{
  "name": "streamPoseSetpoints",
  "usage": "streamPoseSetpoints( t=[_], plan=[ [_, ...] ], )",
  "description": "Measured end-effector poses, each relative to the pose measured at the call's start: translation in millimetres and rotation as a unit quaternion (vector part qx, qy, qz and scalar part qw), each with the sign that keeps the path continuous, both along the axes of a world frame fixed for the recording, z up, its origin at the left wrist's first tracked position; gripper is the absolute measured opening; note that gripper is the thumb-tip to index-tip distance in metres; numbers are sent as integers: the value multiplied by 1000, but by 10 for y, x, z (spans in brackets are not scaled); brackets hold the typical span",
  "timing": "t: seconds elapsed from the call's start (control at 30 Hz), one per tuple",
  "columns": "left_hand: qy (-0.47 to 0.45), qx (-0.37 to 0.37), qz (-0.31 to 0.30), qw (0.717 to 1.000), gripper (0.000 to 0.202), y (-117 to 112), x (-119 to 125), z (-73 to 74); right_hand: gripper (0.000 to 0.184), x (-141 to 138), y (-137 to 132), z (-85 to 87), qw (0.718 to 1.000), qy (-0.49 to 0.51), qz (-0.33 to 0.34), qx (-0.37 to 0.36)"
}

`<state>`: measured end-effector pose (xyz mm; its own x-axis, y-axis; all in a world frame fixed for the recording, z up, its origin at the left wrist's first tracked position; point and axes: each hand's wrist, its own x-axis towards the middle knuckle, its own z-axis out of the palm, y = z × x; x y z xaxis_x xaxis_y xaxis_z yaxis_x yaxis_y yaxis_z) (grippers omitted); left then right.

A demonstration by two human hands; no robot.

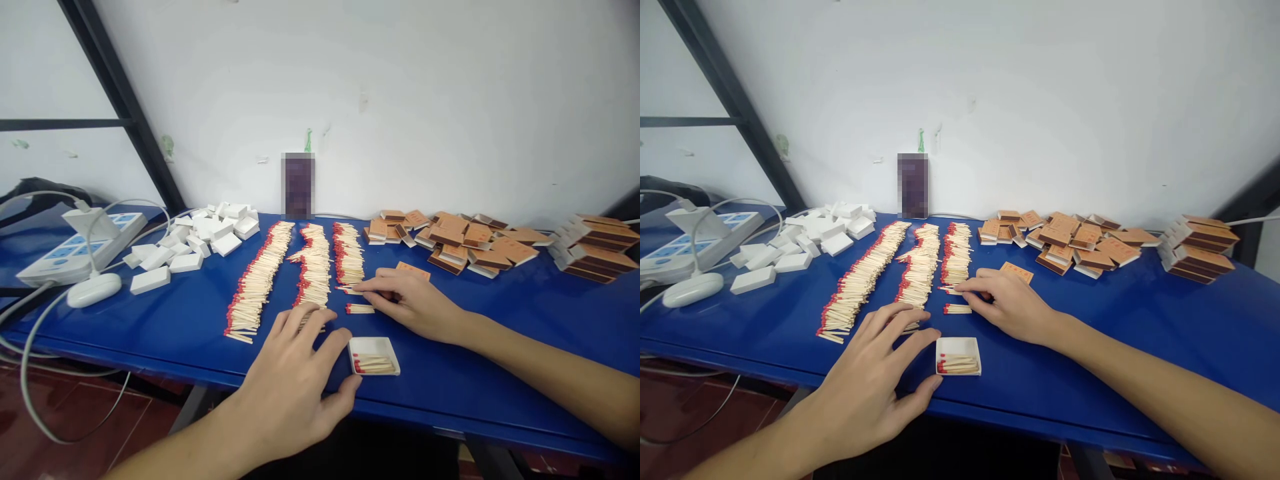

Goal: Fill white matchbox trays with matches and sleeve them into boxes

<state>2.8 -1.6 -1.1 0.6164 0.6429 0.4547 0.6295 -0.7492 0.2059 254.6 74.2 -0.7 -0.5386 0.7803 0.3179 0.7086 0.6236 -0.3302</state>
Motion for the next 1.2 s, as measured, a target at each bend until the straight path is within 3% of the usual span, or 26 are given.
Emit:
streamPoseSetpoints(
  t=[0.33, 1.2],
  plan=[
    [4, 0, 1, 1000, 27, -3, 1, -9, 19, 7, 18, -13, 998, 17, -35, 46],
    [1, 1, -2, 1000, 26, 5, -1, 7, 27, -26, -10, 4, 999, 3, -31, 27]
  ],
)
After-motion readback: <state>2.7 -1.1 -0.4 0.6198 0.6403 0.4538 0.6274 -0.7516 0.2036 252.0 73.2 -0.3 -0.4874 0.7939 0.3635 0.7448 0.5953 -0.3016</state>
